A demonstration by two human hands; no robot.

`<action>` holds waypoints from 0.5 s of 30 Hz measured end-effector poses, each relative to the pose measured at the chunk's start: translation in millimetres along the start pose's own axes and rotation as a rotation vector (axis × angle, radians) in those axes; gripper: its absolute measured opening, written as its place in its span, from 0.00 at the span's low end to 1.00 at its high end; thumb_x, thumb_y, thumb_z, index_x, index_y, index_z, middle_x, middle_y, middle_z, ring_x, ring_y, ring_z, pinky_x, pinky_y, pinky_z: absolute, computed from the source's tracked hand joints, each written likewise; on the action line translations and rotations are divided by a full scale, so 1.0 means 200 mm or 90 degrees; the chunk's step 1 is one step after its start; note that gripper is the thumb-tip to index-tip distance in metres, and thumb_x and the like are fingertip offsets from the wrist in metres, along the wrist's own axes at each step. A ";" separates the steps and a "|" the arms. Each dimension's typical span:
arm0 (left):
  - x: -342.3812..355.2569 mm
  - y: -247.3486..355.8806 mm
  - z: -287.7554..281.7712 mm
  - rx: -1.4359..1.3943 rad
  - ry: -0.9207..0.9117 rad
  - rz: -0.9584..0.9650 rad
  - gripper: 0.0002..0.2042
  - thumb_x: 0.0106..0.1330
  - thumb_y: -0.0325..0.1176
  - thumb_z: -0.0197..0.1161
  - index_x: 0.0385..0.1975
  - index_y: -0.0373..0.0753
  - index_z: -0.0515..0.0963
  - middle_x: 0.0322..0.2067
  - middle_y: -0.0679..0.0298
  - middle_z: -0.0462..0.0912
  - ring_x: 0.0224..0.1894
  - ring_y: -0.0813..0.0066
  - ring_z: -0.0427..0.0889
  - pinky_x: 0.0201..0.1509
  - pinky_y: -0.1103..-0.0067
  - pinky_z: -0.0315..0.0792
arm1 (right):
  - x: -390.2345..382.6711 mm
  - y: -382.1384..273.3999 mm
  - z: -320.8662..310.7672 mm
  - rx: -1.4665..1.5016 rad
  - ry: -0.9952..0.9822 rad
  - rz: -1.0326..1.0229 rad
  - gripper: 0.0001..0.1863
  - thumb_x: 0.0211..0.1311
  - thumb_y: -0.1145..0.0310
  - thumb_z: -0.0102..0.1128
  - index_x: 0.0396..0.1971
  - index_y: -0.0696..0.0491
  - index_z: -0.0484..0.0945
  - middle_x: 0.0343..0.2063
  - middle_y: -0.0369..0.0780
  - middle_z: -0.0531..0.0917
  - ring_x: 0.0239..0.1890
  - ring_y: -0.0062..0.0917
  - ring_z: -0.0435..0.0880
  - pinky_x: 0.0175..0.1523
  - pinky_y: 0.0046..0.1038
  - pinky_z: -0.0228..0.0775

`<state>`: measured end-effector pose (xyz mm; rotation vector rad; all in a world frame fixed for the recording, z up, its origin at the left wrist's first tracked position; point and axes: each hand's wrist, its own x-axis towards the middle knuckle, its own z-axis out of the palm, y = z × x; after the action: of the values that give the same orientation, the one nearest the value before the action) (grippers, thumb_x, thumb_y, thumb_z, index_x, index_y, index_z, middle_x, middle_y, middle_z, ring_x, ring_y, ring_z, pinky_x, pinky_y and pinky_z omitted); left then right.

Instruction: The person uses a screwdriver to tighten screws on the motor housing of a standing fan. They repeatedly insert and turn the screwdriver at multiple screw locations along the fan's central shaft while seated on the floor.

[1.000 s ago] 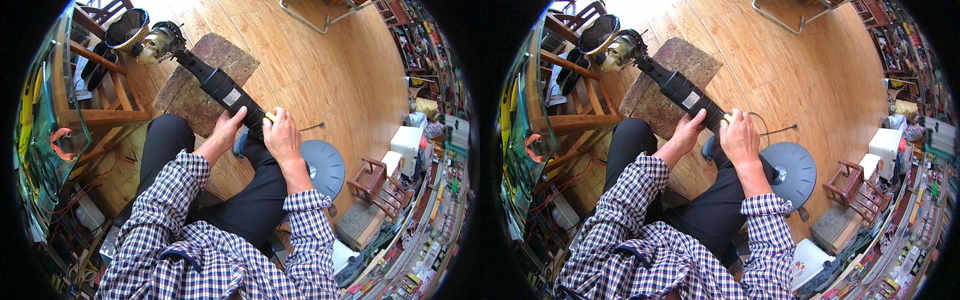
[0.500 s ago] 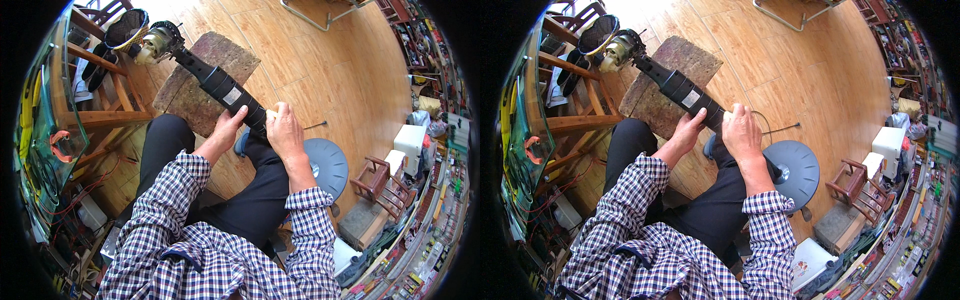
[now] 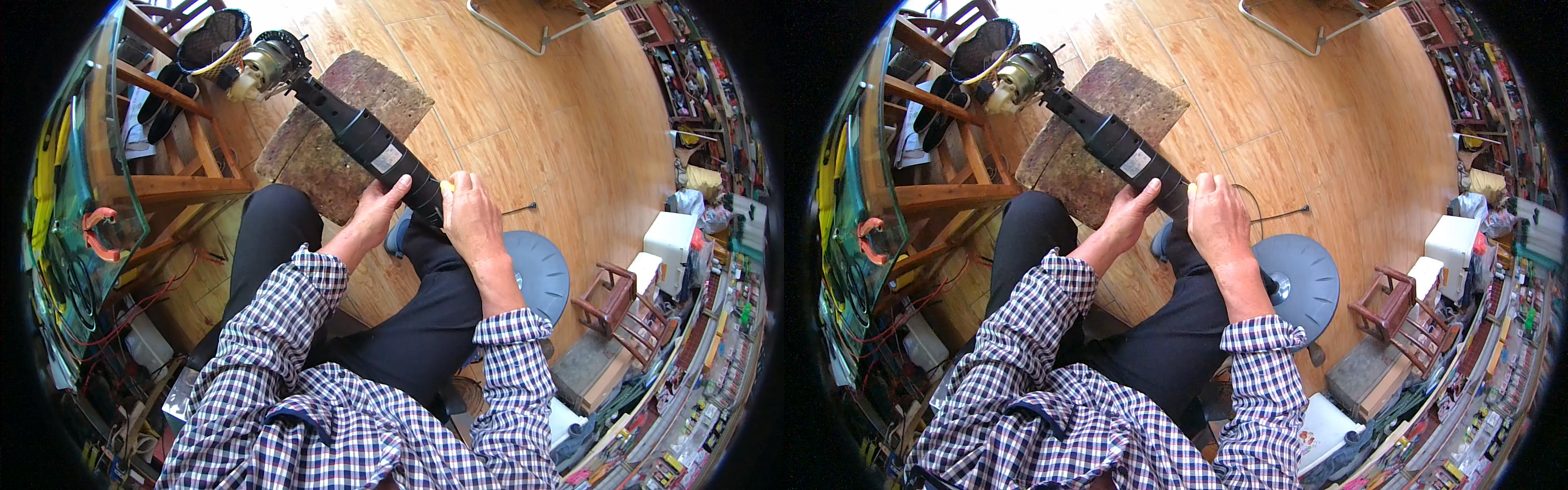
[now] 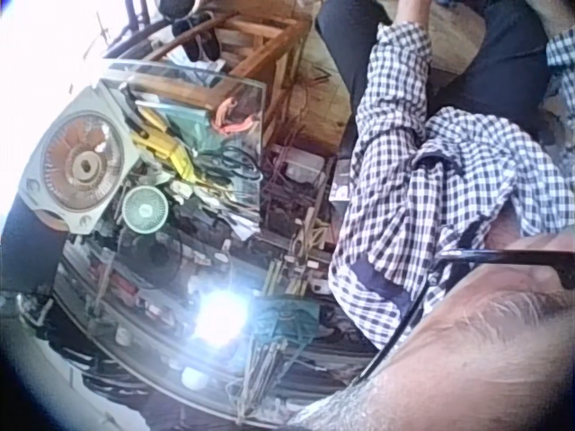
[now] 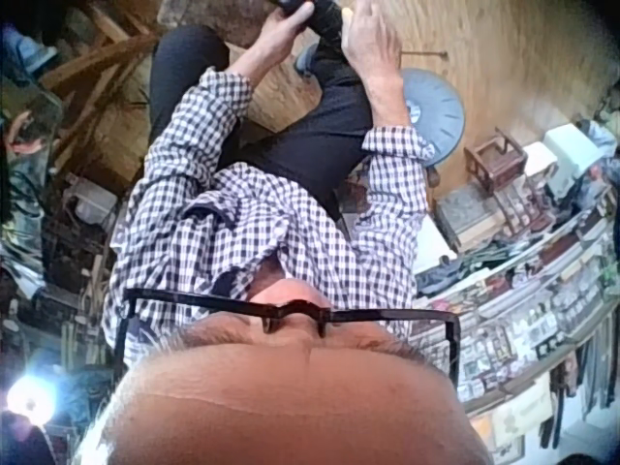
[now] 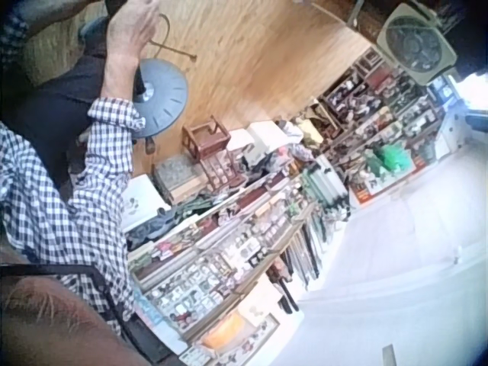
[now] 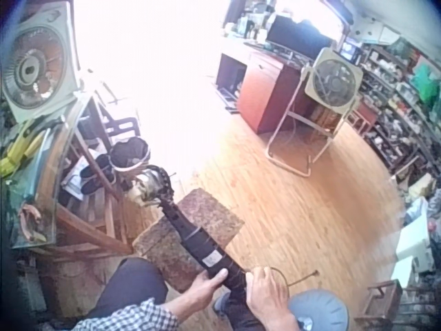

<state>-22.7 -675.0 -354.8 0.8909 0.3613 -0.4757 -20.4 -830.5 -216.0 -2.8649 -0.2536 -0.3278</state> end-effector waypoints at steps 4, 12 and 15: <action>0.01 -0.01 -0.01 -0.027 -0.022 0.014 0.34 0.72 0.51 0.71 0.67 0.30 0.73 0.63 0.57 0.79 0.66 0.66 0.74 0.73 0.67 0.64 | -0.02 0.05 0.01 0.059 -0.082 0.035 0.18 0.72 0.54 0.66 0.36 0.55 0.78 0.29 0.52 0.87 0.33 0.54 0.87 0.37 0.51 0.78; 0.02 -0.02 -0.02 -0.013 -0.004 -0.001 0.34 0.72 0.49 0.71 0.67 0.27 0.72 0.65 0.54 0.78 0.69 0.64 0.73 0.77 0.67 0.61 | 0.02 -0.02 -0.05 -0.061 -0.135 0.068 0.20 0.75 0.52 0.61 0.37 0.56 0.79 0.29 0.51 0.88 0.33 0.52 0.88 0.38 0.49 0.79; 0.01 0.00 0.00 -0.013 -0.002 0.002 0.35 0.72 0.49 0.71 0.67 0.27 0.72 0.65 0.53 0.78 0.69 0.64 0.73 0.77 0.67 0.60 | 0.01 0.05 0.00 -0.039 -0.078 -0.022 0.22 0.74 0.49 0.60 0.36 0.56 0.80 0.29 0.51 0.87 0.33 0.49 0.89 0.39 0.47 0.80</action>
<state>-21.0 -676.2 -355.6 0.8713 0.3611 -0.4700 -17.1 -839.7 -218.2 -2.9486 -0.3209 -0.1697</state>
